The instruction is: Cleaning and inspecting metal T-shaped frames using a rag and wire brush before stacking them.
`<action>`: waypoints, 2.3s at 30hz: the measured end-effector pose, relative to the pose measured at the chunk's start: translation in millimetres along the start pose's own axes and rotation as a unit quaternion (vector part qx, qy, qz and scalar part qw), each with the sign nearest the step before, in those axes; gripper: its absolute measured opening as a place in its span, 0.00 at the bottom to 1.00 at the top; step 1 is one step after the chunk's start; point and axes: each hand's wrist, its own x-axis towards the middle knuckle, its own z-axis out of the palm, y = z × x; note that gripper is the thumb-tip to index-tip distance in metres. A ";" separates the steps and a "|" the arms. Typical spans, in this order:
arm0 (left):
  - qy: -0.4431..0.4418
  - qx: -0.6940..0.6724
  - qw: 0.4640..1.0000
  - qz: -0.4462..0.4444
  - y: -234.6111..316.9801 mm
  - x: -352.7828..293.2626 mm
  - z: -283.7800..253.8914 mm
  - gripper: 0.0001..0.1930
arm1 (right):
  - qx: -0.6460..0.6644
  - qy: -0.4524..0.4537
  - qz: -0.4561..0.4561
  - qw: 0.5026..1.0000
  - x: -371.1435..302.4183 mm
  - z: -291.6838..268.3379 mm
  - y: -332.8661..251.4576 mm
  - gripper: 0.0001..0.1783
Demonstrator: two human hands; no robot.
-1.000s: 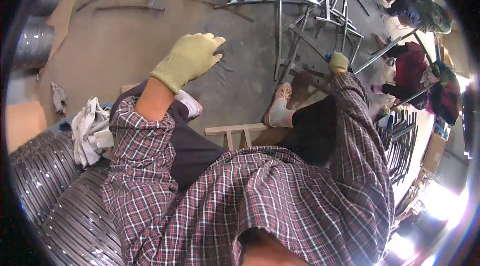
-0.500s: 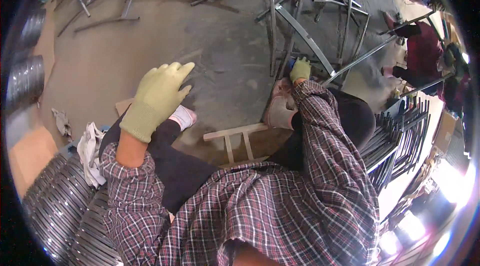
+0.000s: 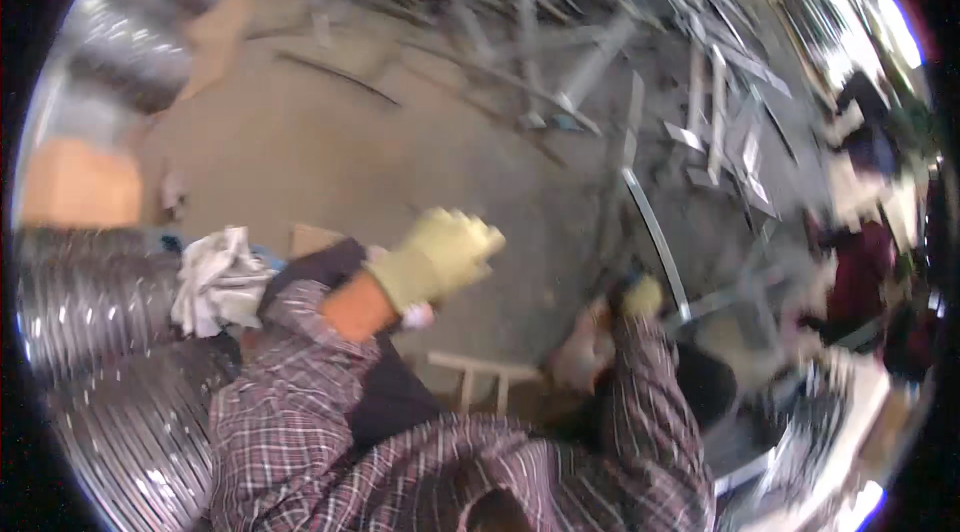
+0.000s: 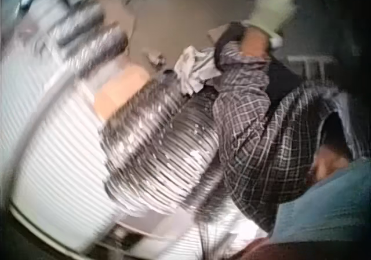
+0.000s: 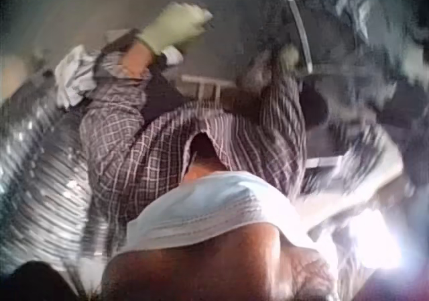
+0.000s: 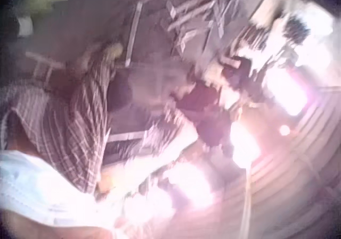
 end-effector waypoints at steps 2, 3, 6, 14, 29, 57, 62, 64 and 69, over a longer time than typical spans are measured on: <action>0.012 0.004 1.000 -0.001 -3.9 -12.0 22.5 0.14 | 0.013 -0.132 -0.002 0.991 -23.5 -37.0 -59.2 0.13; -0.005 0.017 1.000 -0.024 -14.0 -26.7 39.7 0.14 | -0.019 -0.188 -0.044 0.981 -25.0 -33.1 -99.0 0.13; -0.055 0.037 0.998 -0.023 -13.2 -11.0 49.2 0.19 | 0.000 -0.171 0.081 0.982 -30.6 -21.3 -48.5 0.31; -0.066 0.036 0.996 -0.049 -14.4 3.3 42.4 0.19 | 0.122 -0.212 0.032 0.969 1.9 18.7 -44.4 0.36; -0.024 0.033 0.999 0.004 -6.7 -2.7 27.2 0.21 | 0.264 -0.178 -0.218 0.922 54.6 -162.7 -107.3 0.17; -0.119 -0.837 0.526 -0.092 39.5 169.1 165.1 0.20 | 0.187 -0.332 -0.268 0.885 90.7 -250.7 -69.1 0.18; -0.075 -0.820 0.547 -0.151 65.5 167.8 147.8 0.09 | 0.197 -0.332 -0.264 0.884 81.2 -272.1 -51.7 0.17; -0.054 -0.818 0.540 -0.191 67.3 170.6 157.3 0.11 | 0.203 -0.341 -0.275 0.876 82.1 -280.3 -44.0 0.17; -0.073 -0.762 0.615 -0.191 90.0 178.1 126.9 0.12 | 0.381 -0.084 -0.215 0.895 83.8 -302.2 -11.9 0.15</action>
